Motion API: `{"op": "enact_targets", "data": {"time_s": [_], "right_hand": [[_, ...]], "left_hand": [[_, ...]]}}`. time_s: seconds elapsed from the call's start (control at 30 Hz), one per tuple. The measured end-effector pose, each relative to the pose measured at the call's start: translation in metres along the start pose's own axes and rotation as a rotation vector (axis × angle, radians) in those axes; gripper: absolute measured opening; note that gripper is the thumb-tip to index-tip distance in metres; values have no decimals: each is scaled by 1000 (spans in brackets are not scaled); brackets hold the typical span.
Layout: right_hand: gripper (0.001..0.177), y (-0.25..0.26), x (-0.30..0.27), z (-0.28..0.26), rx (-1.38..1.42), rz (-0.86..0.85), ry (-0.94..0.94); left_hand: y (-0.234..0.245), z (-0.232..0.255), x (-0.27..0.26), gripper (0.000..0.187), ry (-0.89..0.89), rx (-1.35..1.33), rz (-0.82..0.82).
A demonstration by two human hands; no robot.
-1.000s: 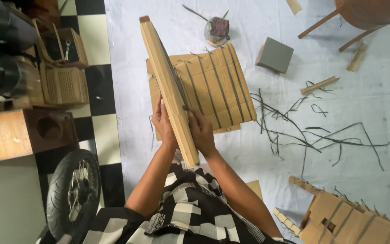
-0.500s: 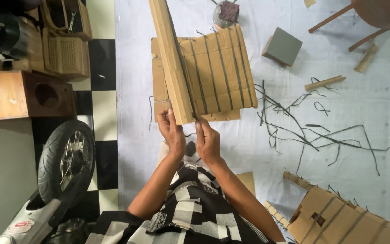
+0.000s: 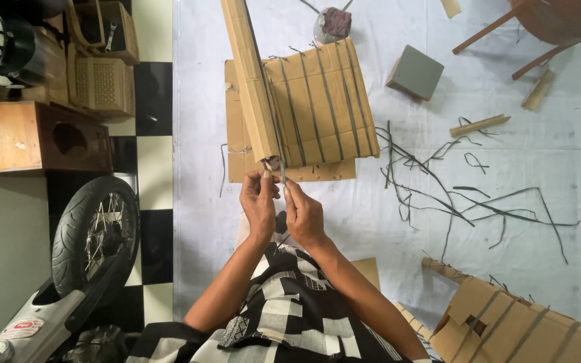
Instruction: Wrapping furniture components in cardboard and securing them with plastic straps.
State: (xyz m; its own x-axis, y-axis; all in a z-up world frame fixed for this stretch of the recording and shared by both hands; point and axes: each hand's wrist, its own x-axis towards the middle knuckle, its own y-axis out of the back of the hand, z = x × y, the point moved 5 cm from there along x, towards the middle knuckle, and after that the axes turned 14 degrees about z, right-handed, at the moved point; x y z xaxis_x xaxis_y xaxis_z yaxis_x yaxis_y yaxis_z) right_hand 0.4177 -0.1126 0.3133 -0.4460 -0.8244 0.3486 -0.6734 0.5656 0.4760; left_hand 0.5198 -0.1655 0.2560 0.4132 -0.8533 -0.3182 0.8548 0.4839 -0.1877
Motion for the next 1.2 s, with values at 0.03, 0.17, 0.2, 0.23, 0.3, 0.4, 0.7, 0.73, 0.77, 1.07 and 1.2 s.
{"op": "enact_targets", "data": {"time_s": [0.03,0.17,0.2,0.23,0.3,0.4,0.7,0.73,0.77,1.07,1.2], "right_hand": [[27,2,-1,-3,-9,-12,2],[27,8,-7,-2,-37,-47,20],[25,9,-9,0,-68,-72,29],[23,9,-10,2,-99,-96,38],[23,6,-16,5,-113,-121,44],[22,5,-24,10,-109,-172,49],[16,10,-28,15,-146,-323,161],[20,11,-31,25,-129,-340,154],[20,11,-24,29,-130,-341,154],[12,9,43,-29,-29,41,240],[11,-5,46,-28,-133,27,256]], "left_hand": [[3,-4,-1,13,79,14,-3],[10,4,-9,18,164,70,-36],[9,5,-10,15,166,85,-75],[8,6,-11,12,167,99,-114],[7,-1,-10,11,189,74,-141],[0,16,-16,11,235,37,-193],[11,14,-6,9,252,88,-241],[15,16,-7,9,245,112,-224],[14,14,-5,9,245,111,-223],[15,7,-9,11,166,167,-215],[22,-7,-7,9,150,186,-223]]}}
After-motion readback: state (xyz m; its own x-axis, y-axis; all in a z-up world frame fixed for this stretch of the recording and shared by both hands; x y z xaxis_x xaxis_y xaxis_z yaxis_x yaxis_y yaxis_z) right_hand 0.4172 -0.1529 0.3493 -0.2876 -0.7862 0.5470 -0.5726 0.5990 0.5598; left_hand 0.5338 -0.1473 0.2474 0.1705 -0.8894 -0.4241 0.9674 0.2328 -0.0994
